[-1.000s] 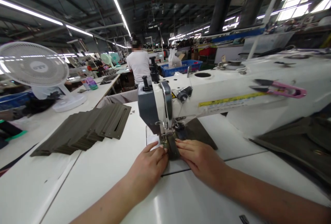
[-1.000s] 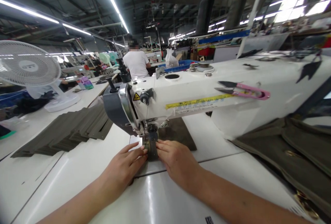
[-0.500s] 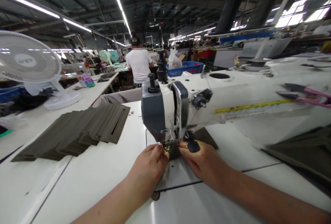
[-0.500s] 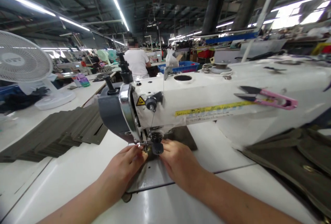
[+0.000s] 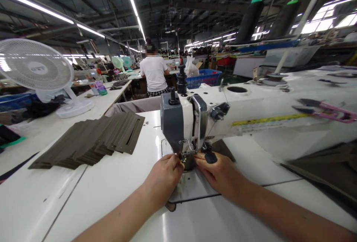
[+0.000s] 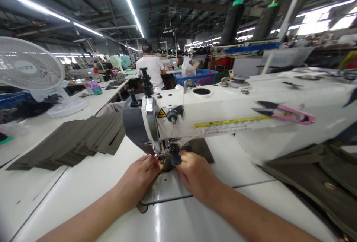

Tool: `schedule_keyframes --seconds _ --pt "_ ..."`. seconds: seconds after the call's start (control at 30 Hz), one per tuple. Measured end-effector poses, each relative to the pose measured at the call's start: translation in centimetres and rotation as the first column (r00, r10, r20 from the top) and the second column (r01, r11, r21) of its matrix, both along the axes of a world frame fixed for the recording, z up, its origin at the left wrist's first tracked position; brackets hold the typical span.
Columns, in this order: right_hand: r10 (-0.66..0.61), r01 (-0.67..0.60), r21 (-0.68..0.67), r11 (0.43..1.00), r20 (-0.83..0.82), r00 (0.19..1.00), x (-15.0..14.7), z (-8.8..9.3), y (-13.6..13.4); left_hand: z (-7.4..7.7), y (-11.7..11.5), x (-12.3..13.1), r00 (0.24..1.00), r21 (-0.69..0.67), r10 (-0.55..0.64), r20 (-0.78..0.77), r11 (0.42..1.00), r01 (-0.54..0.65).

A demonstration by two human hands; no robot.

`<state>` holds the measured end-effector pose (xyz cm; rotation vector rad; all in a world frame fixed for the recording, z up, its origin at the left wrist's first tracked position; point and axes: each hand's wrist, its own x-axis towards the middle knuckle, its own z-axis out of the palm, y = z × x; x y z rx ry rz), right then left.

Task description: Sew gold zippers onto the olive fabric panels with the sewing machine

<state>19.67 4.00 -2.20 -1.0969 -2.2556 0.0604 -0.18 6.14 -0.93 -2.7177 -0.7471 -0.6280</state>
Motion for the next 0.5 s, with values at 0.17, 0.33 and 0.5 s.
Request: schedule_keyframes --seconds 0.17,0.33,0.5 --pt "-0.015 0.015 0.006 1.0 0.012 1.0 0.0 0.0 0.0 0.1 -0.1 -0.1 1.0 -0.021 0.005 -0.012 1.0 -0.006" --pt "0.005 -0.005 0.033 0.999 0.008 1.0 -0.1 -0.1 0.0 0.0 -0.2 -0.1 1.0 -0.042 0.014 -0.005 0.999 -0.014" --pt "-0.173 0.152 0.163 0.975 0.124 0.977 1.0 0.3 0.3 -0.2 0.3 -0.4 1.0 -0.019 0.019 0.018 1.0 -0.019"
